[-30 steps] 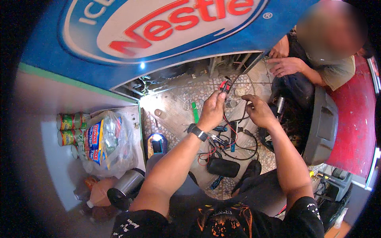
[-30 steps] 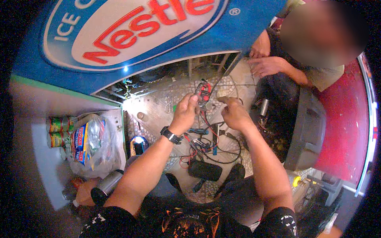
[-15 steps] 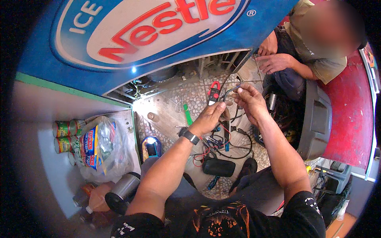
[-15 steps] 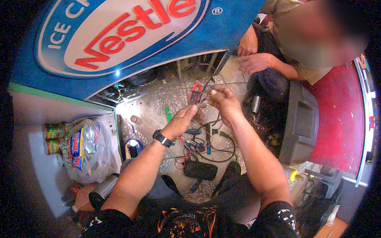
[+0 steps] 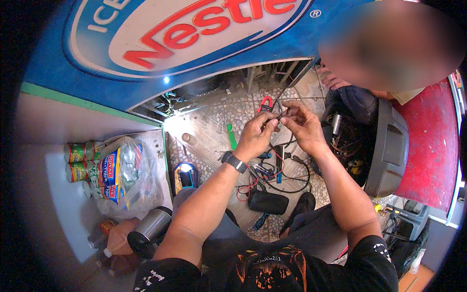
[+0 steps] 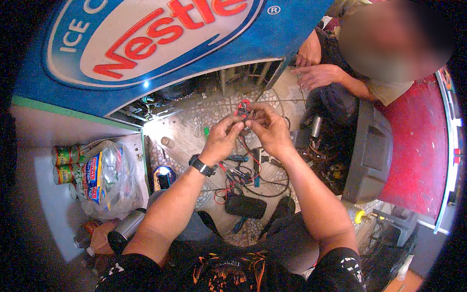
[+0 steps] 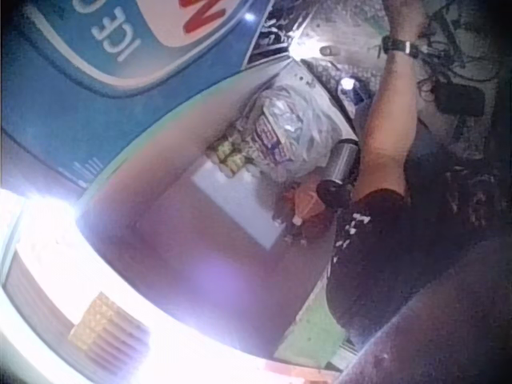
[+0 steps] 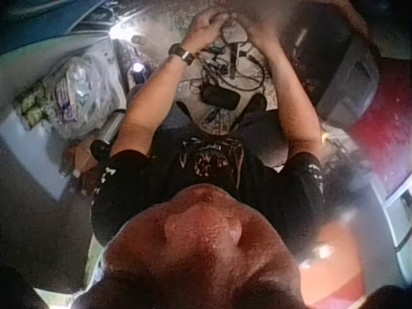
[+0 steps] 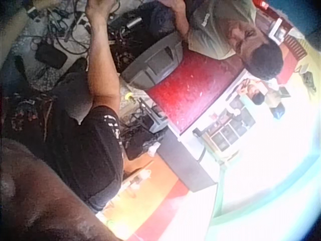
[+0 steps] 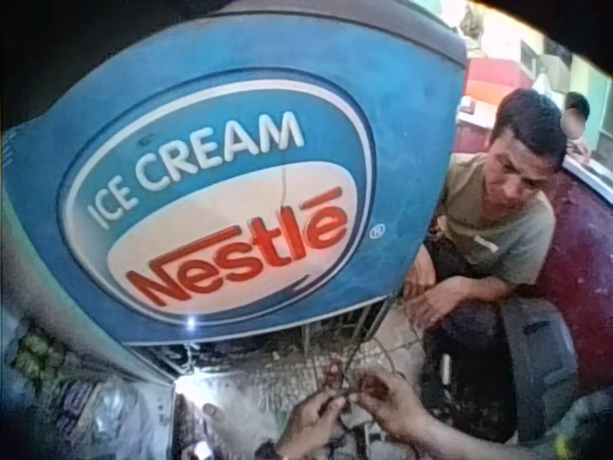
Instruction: The person repairs an ice cream freezer by handling wires and components at the base of the unit using a multimeter and various small hand tools.
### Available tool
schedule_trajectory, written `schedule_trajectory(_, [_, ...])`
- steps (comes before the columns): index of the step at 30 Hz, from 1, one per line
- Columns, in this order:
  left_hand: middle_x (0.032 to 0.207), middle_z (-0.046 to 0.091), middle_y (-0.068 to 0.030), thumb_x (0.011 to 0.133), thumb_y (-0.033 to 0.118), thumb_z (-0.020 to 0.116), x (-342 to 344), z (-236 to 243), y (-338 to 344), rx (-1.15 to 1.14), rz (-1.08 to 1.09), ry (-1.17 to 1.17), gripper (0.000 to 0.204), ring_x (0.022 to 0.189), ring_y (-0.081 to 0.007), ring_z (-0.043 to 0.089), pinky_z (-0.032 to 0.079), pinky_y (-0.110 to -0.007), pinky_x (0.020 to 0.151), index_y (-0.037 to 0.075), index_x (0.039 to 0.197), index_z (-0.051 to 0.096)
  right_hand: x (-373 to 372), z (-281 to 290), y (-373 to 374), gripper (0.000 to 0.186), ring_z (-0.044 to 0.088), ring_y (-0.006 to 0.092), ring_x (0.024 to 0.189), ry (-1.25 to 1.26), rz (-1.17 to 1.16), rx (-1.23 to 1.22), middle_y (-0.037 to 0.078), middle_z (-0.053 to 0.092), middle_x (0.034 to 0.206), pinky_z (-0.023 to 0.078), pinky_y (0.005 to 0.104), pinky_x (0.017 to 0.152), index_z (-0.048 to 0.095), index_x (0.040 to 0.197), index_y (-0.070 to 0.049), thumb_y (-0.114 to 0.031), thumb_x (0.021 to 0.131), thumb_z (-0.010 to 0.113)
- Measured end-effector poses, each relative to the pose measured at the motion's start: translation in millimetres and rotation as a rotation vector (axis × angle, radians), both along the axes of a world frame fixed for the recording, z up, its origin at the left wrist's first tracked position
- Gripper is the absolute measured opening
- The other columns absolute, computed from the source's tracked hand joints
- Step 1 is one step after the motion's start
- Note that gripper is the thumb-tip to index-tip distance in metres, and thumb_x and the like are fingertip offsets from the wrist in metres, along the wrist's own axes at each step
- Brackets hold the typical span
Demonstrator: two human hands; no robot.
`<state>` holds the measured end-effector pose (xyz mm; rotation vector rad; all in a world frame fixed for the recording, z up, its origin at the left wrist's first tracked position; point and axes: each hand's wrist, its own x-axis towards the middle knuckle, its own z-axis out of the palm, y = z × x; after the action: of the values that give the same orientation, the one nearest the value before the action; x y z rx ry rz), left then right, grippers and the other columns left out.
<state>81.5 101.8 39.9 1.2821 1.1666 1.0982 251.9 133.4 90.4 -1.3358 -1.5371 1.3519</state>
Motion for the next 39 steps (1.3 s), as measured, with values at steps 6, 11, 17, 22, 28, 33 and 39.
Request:
schedule_trajectory(6, [0.100, 0.066, -0.0089, 0.097, 0.022, 0.063, -1.9, 4.0, 0.9, 0.179, 0.066, 0.084, 0.024, 0.094, -0.0188, 0.064, 0.050, -0.032, 0.083, 0.002, 0.109, 0.065, 3.9, -3.1, 4.9, 0.042, 0.057, 0.0071, 0.082, 0.053, 0.010, -0.069, 0.001, 0.062, 0.091, 0.048, 0.0231, 0.074, 0.057, 0.126, -0.007, -0.001, 0.087, 0.072])
schedule_trajectory(11, [0.098, 0.065, -0.0108, 0.094, 0.022, 0.067, -2.8, -0.8, 1.7, 0.212, 0.092, 0.115, 0.023, 0.092, -0.0225, 0.065, 0.051, -0.034, 0.081, 0.001, 0.101, 0.062, 1.3, 5.5, 1.8, 0.034, 0.059, 0.0090, 0.083, -0.011, 0.023, -0.064, 0.002, 0.062, 0.093, 0.049, 0.0248, 0.075, 0.058, 0.119, -0.005, -0.003, 0.088, 0.072])
schedule_trajectory(17, [0.090, 0.063, -0.0058, 0.100, 0.027, 0.061, -2.7, 0.7, 1.6, -0.034, 0.151, -0.082, 0.024, 0.083, -0.0125, 0.064, 0.051, -0.029, 0.072, 0.004, 0.102, 0.057, 5.2, -2.9, 3.6, 0.020, 0.063, 0.0120, 0.082, -0.068, 0.034, 0.011, 0.004, 0.067, 0.090, 0.051, 0.0291, 0.076, 0.062, 0.106, -0.003, -0.009, 0.090, 0.072])
schedule_trajectory(22, [0.089, 0.065, -0.0026, 0.102, 0.028, 0.058, -2.3, 14.3, 0.3, -0.127, 0.099, -0.308, 0.023, 0.080, -0.0102, 0.065, 0.053, -0.025, 0.068, 0.005, 0.103, 0.057, -0.8, 2.5, -3.1, 0.018, 0.067, 0.0166, 0.078, -0.229, 0.032, 0.171, 0.010, 0.069, 0.085, 0.053, 0.0318, 0.074, 0.064, 0.099, -0.001, -0.013, 0.089, 0.072])
schedule_trajectory(28, [0.088, 0.067, -0.0043, 0.102, 0.027, 0.058, -3.6, 4.0, 2.7, -0.139, 0.094, -0.239, 0.024, 0.081, -0.0120, 0.068, 0.055, -0.025, 0.067, 0.003, 0.101, 0.059, -7.3, 17.5, -9.2, 0.016, 0.070, 0.0226, 0.077, -0.333, 0.054, 0.295, 0.014, 0.069, 0.085, 0.053, 0.0344, 0.072, 0.063, 0.095, 0.000, -0.012, 0.088, 0.071])
schedule_trajectory(33, [0.090, 0.068, -0.0067, 0.101, 0.027, 0.059, -2.9, 6.8, 2.0, -0.161, 0.093, -0.140, 0.026, 0.086, -0.0142, 0.070, 0.055, -0.026, 0.067, 0.000, 0.101, 0.061, -4.6, 16.9, -10.5, 0.016, 0.071, 0.0246, 0.077, -0.408, 0.091, 0.426, 0.016, 0.070, 0.085, 0.053, 0.0352, 0.070, 0.062, 0.096, 0.001, -0.012, 0.089, 0.070])
schedule_trajectory(39, [0.096, 0.069, -0.0083, 0.103, 0.031, 0.054, -3.7, 3.6, 3.2, -0.309, 0.059, -0.523, 0.030, 0.088, -0.0181, 0.071, 0.055, -0.028, 0.071, 0.001, 0.106, 0.062, -0.2, 2.7, -0.6, 0.018, 0.066, 0.0154, 0.079, -0.173, -0.041, 0.084, 0.009, 0.068, 0.083, 0.051, 0.0313, 0.075, 0.061, 0.096, 0.000, -0.016, 0.092, 0.069])
